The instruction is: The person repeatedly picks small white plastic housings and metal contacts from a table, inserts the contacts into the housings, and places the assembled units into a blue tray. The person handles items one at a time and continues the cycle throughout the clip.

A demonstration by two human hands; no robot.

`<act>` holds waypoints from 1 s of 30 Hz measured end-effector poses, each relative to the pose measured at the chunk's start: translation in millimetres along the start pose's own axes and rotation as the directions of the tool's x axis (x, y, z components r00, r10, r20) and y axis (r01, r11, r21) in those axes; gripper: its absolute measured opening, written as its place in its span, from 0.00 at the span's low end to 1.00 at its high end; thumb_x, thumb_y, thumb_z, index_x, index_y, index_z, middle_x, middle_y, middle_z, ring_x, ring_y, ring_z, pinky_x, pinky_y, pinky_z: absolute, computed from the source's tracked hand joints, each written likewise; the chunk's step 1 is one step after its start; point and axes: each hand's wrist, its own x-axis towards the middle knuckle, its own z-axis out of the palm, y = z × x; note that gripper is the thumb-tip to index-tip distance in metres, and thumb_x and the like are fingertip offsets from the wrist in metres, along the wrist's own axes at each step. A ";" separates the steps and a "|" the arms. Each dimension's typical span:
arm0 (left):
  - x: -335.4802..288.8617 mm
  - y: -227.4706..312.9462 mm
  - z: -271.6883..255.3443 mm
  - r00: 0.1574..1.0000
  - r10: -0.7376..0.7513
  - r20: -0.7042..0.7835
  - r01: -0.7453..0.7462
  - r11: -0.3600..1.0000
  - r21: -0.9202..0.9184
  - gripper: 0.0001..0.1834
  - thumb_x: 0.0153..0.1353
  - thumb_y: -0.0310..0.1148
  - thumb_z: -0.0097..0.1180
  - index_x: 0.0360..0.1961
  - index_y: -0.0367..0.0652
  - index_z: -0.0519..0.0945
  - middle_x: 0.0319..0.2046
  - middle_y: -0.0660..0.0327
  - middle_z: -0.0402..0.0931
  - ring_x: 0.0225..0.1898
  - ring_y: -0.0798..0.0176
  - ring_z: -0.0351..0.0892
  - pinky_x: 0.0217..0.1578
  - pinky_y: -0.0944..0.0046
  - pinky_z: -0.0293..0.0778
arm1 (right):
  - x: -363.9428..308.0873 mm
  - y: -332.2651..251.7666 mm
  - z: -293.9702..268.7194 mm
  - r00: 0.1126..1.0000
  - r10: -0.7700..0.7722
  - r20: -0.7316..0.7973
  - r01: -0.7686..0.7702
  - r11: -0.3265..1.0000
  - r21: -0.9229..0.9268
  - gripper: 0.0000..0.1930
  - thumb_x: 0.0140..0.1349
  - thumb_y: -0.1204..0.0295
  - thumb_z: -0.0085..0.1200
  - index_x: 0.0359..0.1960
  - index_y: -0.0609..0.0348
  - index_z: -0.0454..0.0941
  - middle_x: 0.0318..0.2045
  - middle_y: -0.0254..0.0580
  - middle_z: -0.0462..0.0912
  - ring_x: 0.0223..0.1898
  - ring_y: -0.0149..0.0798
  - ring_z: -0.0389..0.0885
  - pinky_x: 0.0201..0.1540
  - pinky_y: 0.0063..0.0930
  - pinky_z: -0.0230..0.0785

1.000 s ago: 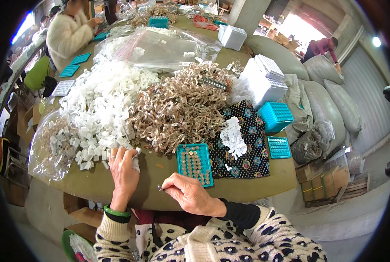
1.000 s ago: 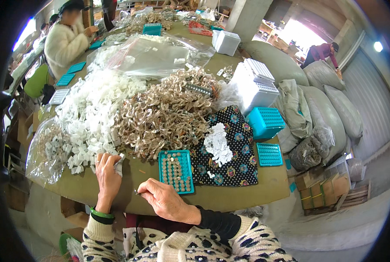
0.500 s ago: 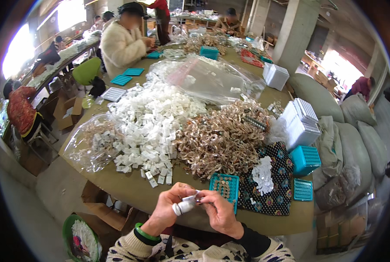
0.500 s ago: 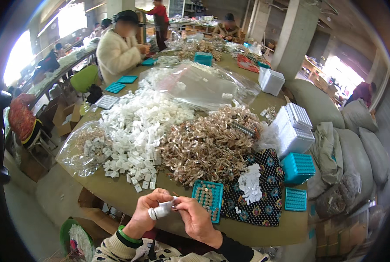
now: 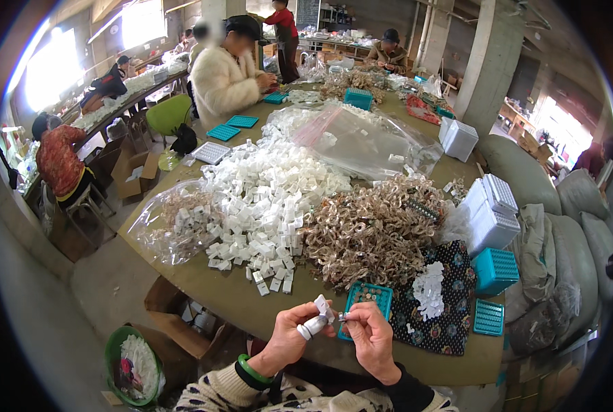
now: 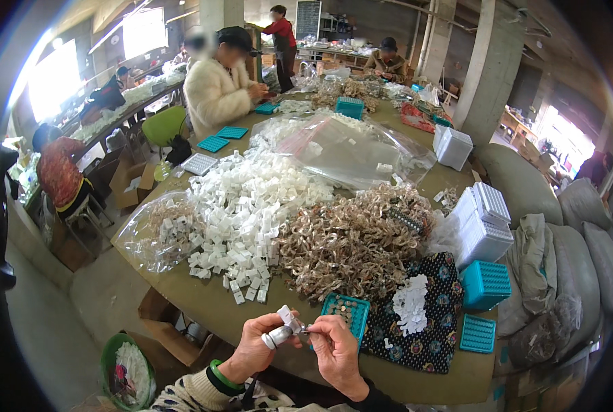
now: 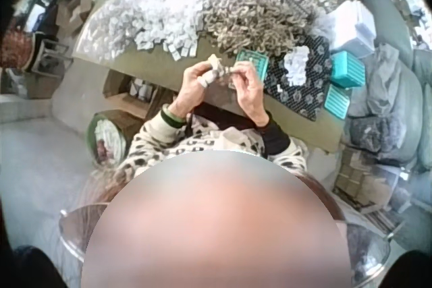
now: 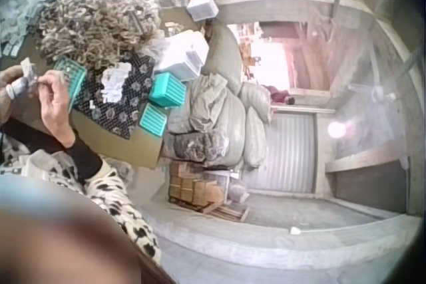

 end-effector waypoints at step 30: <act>-2.1 -13.9 -14.5 0.975 0.217 0.048 -0.202 0.955 -0.217 0.13 0.57 0.18 0.63 0.45 0.33 0.81 0.41 0.54 0.82 0.39 0.60 0.84 0.43 0.61 0.83 | 4.5 -17.6 16.2 0.917 0.399 0.011 -0.389 0.888 0.244 0.05 0.65 0.74 0.57 0.39 0.62 0.77 0.29 0.31 0.82 0.23 0.16 0.69 0.25 0.12 0.61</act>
